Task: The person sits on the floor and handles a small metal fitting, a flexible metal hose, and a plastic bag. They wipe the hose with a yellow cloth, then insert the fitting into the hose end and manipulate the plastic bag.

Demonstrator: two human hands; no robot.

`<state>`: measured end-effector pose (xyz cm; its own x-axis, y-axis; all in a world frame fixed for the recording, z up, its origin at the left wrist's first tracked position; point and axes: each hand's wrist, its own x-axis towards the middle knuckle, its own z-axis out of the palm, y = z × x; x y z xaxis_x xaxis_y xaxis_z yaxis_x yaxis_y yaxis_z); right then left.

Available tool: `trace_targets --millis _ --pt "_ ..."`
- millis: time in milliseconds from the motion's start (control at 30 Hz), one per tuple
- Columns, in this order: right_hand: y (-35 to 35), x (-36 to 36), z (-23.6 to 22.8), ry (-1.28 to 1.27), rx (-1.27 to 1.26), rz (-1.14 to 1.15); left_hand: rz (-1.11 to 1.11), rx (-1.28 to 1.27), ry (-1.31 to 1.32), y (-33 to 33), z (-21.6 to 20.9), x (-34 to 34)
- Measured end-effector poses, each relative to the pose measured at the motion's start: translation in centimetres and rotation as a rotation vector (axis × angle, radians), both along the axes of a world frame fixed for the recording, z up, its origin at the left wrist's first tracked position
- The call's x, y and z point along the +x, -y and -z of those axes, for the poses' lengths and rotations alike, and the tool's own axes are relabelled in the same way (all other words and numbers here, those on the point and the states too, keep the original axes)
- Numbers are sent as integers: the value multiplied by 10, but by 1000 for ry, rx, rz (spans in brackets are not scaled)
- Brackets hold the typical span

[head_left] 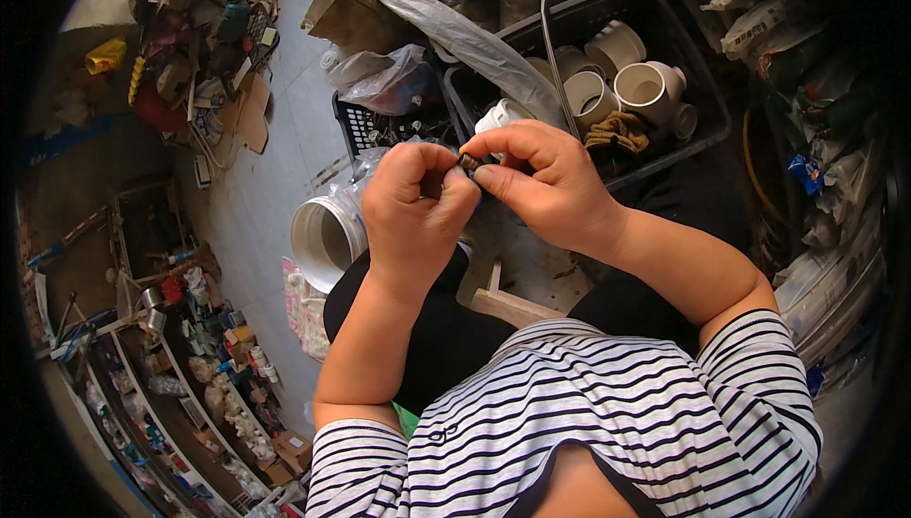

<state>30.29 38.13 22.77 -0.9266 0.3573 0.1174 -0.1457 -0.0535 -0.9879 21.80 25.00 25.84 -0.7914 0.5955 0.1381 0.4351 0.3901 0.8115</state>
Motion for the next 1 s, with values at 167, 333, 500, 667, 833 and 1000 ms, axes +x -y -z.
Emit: trace_targets --millis 167,333,500,667,833,1000 --pt "0 -2 3 8 101 77 68 -67 -377 -7 3 -2" --pt "3 -6 10 31 98 121 69 -98 -487 -13 9 -3" --pt "4 -7 15 63 80 141 123 -89 -527 -15 14 -5" --pt "0 -6 17 116 65 91 201 -76 -518 -14 20 -9" --pt "-2 -7 17 45 -150 46 264 30 -670 -10 26 -17" --pt "-2 -7 13 79 -279 17 224 125 -661 -8 34 -15"
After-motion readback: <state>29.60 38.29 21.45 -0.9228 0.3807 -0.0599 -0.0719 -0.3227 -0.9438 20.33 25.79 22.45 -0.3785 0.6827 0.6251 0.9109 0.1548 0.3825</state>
